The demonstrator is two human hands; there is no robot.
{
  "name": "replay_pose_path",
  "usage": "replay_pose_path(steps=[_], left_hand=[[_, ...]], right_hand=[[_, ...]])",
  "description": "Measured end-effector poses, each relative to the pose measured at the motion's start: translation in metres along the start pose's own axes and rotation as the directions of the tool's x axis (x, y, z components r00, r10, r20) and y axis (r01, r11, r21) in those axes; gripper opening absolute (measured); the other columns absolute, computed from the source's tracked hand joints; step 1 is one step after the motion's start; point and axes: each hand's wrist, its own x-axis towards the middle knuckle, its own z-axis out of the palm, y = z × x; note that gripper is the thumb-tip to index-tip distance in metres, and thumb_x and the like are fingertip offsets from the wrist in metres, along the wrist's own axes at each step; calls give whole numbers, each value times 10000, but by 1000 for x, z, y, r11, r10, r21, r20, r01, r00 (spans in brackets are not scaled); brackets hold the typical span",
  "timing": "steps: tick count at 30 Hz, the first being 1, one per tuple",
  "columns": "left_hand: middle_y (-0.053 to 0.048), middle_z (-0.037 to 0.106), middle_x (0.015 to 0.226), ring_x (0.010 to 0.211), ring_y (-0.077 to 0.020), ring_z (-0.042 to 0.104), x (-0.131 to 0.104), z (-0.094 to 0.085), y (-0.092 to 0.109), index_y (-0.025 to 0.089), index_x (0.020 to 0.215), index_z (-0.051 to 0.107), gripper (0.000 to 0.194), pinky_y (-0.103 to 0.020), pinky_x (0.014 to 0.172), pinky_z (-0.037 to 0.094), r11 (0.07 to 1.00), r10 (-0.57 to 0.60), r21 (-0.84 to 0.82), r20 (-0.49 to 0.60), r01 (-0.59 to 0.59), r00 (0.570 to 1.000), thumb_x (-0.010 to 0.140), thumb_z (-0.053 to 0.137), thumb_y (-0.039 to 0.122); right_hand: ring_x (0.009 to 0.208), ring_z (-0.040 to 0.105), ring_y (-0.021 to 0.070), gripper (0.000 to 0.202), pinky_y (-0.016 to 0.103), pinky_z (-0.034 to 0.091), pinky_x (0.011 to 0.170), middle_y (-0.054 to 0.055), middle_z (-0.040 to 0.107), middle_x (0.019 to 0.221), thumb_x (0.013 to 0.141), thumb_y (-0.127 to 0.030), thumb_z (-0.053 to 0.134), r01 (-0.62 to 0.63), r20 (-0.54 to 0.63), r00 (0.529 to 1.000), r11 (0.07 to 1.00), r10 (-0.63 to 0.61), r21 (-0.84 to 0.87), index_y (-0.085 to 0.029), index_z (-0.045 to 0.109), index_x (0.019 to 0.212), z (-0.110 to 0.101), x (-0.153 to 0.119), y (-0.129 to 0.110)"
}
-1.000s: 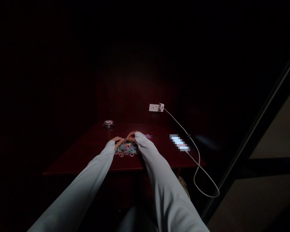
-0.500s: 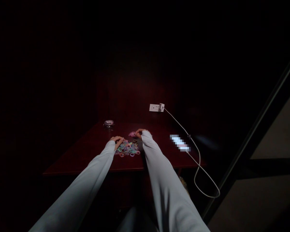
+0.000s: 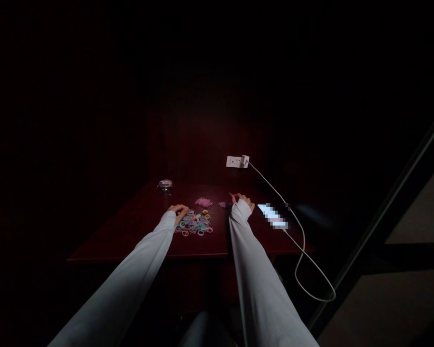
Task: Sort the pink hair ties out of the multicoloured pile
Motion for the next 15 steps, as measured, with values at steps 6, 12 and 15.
replay_pose_path(steps=[6,12,15], left_hand=[[-34,839,830,788,-250,636,-1,8,-4,277,782,818,257,-352,812,534,1000,-16,-8,-65,15,998,878,630,425],[-31,833,832,816,-256,651,-5,2,3,278,809,815,236,-363,851,551,1000,-15,-1,-26,15,1000,884,634,410],[-37,842,980,971,-263,699,-10,-4,8,279,898,823,226,-383,992,553,999,43,33,-38,-41,998,922,650,422]], right_hand=[[1124,625,316,326,443,358,972,184,797,1150,1079,-364,573,-42,146,988,998,47,-36,-184,843,1105,27,1,14],[1214,639,349,414,487,363,1050,216,790,1240,1107,-385,502,-95,152,984,995,95,-10,-168,840,1209,23,-2,17],[1212,647,351,461,481,400,1020,230,783,1250,1121,-385,449,-168,130,977,985,172,-43,-158,832,1242,10,-5,22]])
